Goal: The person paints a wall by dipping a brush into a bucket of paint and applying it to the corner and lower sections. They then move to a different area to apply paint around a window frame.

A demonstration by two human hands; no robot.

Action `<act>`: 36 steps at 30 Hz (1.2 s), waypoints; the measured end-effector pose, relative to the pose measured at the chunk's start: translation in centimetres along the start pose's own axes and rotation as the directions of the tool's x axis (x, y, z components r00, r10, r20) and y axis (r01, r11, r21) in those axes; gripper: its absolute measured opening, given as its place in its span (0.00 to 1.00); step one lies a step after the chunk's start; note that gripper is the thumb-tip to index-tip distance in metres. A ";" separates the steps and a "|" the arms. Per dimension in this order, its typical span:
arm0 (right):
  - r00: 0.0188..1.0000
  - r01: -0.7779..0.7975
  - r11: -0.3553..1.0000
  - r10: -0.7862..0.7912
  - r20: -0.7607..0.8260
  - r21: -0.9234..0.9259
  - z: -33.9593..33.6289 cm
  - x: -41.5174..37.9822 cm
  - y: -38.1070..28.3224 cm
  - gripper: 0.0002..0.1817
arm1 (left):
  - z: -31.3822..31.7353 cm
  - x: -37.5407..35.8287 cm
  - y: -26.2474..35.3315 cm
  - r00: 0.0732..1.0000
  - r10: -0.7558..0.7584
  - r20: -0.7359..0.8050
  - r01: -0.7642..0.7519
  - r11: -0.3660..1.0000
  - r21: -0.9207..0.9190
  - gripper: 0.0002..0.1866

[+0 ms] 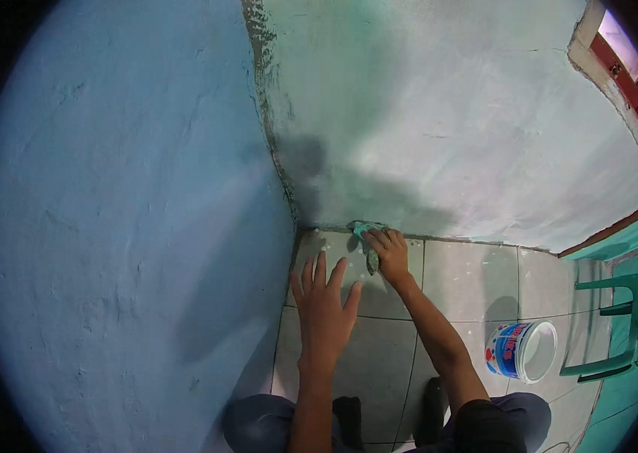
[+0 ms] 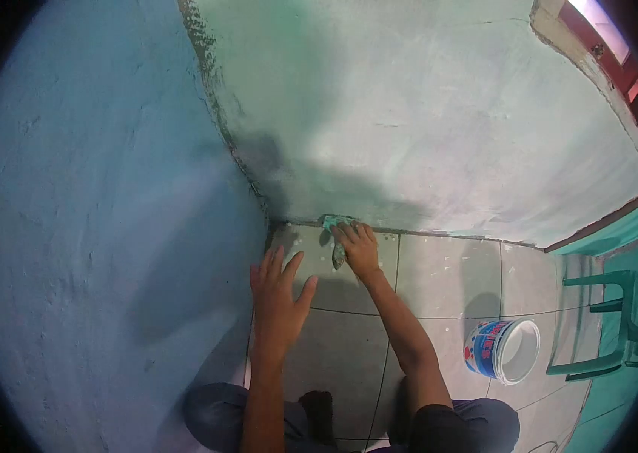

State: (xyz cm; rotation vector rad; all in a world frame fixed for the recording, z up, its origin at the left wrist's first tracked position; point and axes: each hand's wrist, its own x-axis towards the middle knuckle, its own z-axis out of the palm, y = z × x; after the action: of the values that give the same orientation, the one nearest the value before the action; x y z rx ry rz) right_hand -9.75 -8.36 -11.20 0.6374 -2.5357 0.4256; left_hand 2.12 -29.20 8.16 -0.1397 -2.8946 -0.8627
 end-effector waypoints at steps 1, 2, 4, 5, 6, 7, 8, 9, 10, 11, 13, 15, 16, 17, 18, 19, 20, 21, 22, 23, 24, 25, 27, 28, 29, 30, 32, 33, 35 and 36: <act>0.998 0.014 1.000 -0.014 -0.060 -0.004 -0.2 0.0 -0.4 0.32 | 0.0 -0.1 -0.1 1.000 -0.005 0.003 0.005 1.000 0.004 0.28; 0.992 0.028 1.000 -0.029 -0.122 -0.011 -0.4 0.3 -0.8 0.32 | 0.1 0.0 -0.1 1.000 0.000 0.005 0.000 1.000 -0.006 0.28; 0.994 0.050 0.998 -0.054 -0.098 -0.047 0.3 0.3 -1.1 0.31 | -0.1 0.3 0.0 1.000 0.008 0.000 -0.008 1.000 -0.019 0.28; 0.995 0.102 0.994 -0.103 -0.009 -0.045 0.9 0.5 -1.0 0.31 | -0.2 0.3 0.1 1.000 0.008 0.001 -0.008 0.999 -0.036 0.28; 0.986 0.151 0.988 -0.148 0.081 -0.038 0.9 1.0 -1.2 0.31 | -0.2 0.2 0.3 1.000 0.008 0.006 -0.008 0.999 -0.053 0.28; 0.984 0.150 0.988 -0.145 0.104 -0.033 0.8 1.8 -1.2 0.31 | -0.2 0.2 0.4 1.000 0.010 0.010 -0.009 0.998 -0.054 0.28; 0.984 0.149 0.988 -0.145 0.102 -0.034 0.5 2.1 -1.2 0.31 | -0.3 0.2 0.4 1.000 0.000 0.014 0.000 0.999 -0.034 0.28; 0.992 0.115 0.993 -0.114 0.049 -0.020 0.3 2.5 -1.4 0.33 | -0.5 0.2 0.3 1.000 -0.011 0.016 0.011 1.000 -0.012 0.29; 0.997 0.082 0.997 -0.082 -0.002 -0.003 0.2 2.8 -1.7 0.36 | -0.5 0.1 0.2 1.000 -0.013 0.015 0.013 1.000 -0.008 0.29; 0.997 0.063 0.997 -0.064 -0.036 -0.033 -0.4 2.3 -2.2 0.29 | -0.4 0.0 0.0 1.000 -0.003 0.011 0.003 1.000 -0.013 0.29; 0.994 0.048 0.998 -0.051 -0.094 -0.038 -0.6 0.6 -3.3 0.30 | -0.4 0.3 0.0 1.000 0.008 -0.007 -0.008 1.000 -0.022 0.29; 0.995 0.038 0.999 -0.041 -0.092 -0.028 -0.6 -0.4 -3.3 0.31 | -0.3 0.3 0.2 1.000 -0.023 0.007 0.023 0.998 -0.050 0.29; 0.996 0.039 0.999 -0.042 -0.084 -0.033 -0.6 -0.6 -2.7 0.31 | -0.4 0.2 0.4 1.000 -0.025 0.010 0.026 0.998 -0.057 0.29; 1.000 0.028 0.999 -0.028 -0.010 -0.039 -0.6 -0.4 -1.8 0.31 | -0.6 0.3 0.5 1.000 -0.016 0.008 0.016 0.998 -0.059 0.28; 0.998 0.015 0.999 -0.013 0.061 -0.046 -0.8 0.1 -0.9 0.31 | -0.7 0.3 0.6 1.000 -0.005 0.006 0.005 0.998 -0.058 0.28; 1.000 -0.006 1.000 0.005 -0.009 -0.028 -1.4 1.0 -0.3 0.30 | -0.5 0.2 0.6 1.000 -0.004 0.009 0.004 0.998 -0.058 0.28; 1.000 -0.010 1.000 0.010 -0.011 -0.026 -2.0 1.5 -0.3 0.30 | -0.5 0.2 0.5 1.000 0.006 -0.001 -0.006 0.999 -0.046 0.28; 0.994 0.019 0.999 -0.025 -0.109 -0.050 -3.4 2.1 -0.9 0.30 | -0.5 0.1 0.4 1.000 0.016 -0.009 -0.016 0.999 -0.034 0.28; 0.977 0.047 0.996 -0.063 -0.205 -0.081 -4.7 2.5 -1.4 0.31 | -0.5 0.1 0.4 1.000 0.020 -0.006 -0.020 0.999 -0.033 0.28; 0.957 0.046 0.997 -0.061 -0.284 -0.059 -5.6 2.6 -2.2 0.31 | -0.5 0.2 0.5 1.000 0.015 -0.001 -0.015 0.999 -0.033 0.28; 0.957 0.048 0.997 -0.064 -0.285 -0.064 -5.4 2.3 -2.6 0.31 | -0.5 0.3 0.5 1.000 0.007 0.003 -0.007 0.999 -0.034 0.28; 0.963 0.046 0.999 -0.048 -0.266 -0.011 -4.9 1.6 -2.9 0.31 | -0.6 0.3 0.6 1.000 0.007 0.003 -0.007 0.999 -0.038 0.28; 0.984 0.067 0.998 -0.067 -0.164 -0.002 -3.7 0.7 -2.7 0.31 | -0.9 0.3 0.7 1.000 0.015 -0.015 -0.016 0.997 -0.073 0.28; 0.984 0.067 0.998 -0.067 -0.167 -0.006 -2.7 0.1 -2.1 0.31 | -0.9 0.2 0.7 1.000 0.019 -0.017 -0.020 0.997 -0.074 0.28; 0.998 0.052 0.998 -0.052 -0.031 -0.020 -1.6 -0.3 -1.4 0.32 | -0.8 0.1 0.7 1.000 0.018 -0.020 -0.019 0.998 -0.063 0.28; 0.994 0.038 0.999 -0.035 0.103 -0.035 -1.6 -0.1 -1.2 0.33 | -0.8 0.1 0.6 1.000 0.017 -0.025 -0.019 0.999 -0.050 0.28; 0.995 0.017 0.998 -0.012 0.097 -0.061 -1.8 0.6 0.1 0.34 | -0.7 0.2 0.5 0.999 0.025 -0.023 -0.026 0.999 -0.039 0.28; 0.996 0.020 0.997 -0.014 0.091 -0.068 -2.7 1.5 0.4 0.34 | -0.7 0.1 0.5 1.000 0.027 -0.012 -0.028 0.999 -0.031 0.28; 0.997 0.072 0.996 -0.072 0.007 -0.048 -5.3 3.4 0.4 0.32 | -0.9 0.0 0.7 1.000 0.021 -0.008 -0.021 0.999 -0.045 0.28; 0.997 0.073 0.996 -0.072 0.007 -0.055 -6.8 4.3 0.1 0.32 | -0.9 0.1 0.8 1.000 0.012 -0.011 -0.013 0.998 -0.061 0.28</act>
State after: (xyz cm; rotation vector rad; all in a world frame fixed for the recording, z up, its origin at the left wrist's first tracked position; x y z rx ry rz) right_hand -10.51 -7.06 -3.30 0.7081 -2.5114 0.3278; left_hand 2.15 -29.02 9.40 -0.1584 -2.8560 -0.9469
